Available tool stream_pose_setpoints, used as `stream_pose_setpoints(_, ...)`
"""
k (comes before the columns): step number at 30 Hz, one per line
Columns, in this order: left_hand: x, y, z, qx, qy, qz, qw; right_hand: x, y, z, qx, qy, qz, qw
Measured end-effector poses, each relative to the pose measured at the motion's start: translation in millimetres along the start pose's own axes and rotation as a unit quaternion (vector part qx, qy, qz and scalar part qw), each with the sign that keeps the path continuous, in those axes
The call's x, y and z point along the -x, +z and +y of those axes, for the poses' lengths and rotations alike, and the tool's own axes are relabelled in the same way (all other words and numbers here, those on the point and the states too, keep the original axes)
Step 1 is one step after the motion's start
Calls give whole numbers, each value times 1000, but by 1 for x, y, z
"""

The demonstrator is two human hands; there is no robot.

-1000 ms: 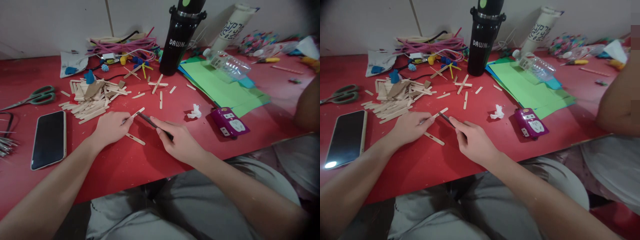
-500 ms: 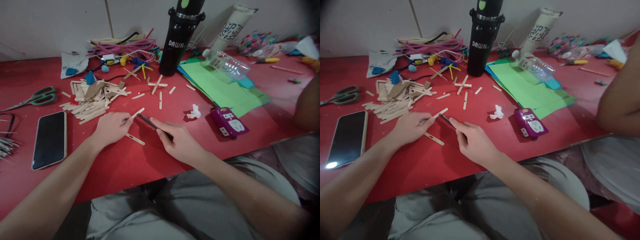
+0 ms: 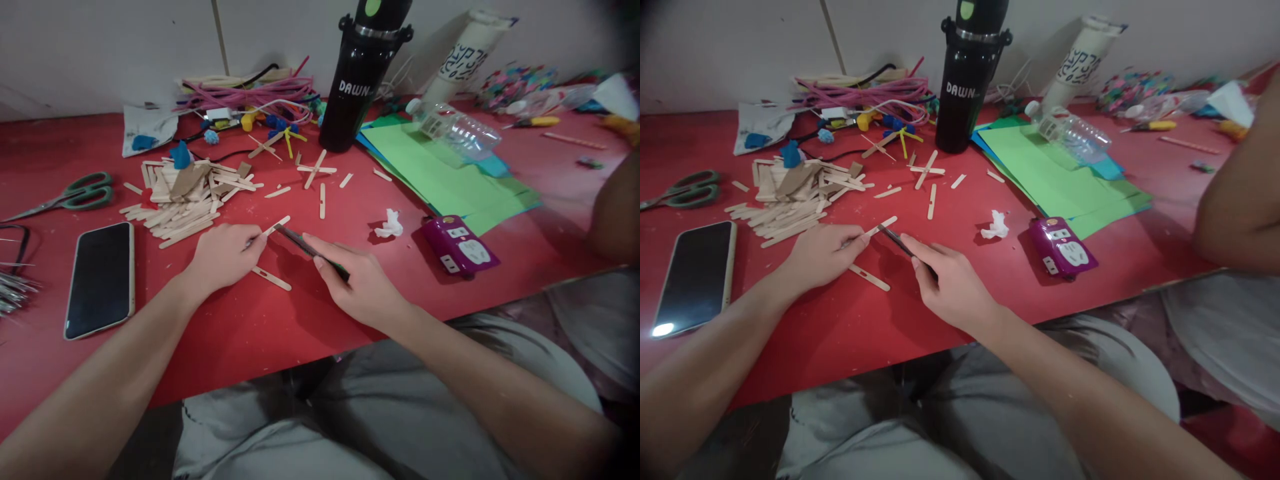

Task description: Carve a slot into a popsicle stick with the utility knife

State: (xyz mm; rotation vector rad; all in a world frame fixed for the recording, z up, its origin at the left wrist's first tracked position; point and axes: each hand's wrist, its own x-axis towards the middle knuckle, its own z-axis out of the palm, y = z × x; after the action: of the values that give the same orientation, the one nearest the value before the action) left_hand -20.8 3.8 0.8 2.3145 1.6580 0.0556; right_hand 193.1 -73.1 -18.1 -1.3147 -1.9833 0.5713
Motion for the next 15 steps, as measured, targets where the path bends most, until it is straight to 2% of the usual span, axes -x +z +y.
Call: stream_pose_setpoints(15, 0, 1, -1, 11, 8, 11, 1000, 0, 1, 0, 7, 19, -10, 1000)
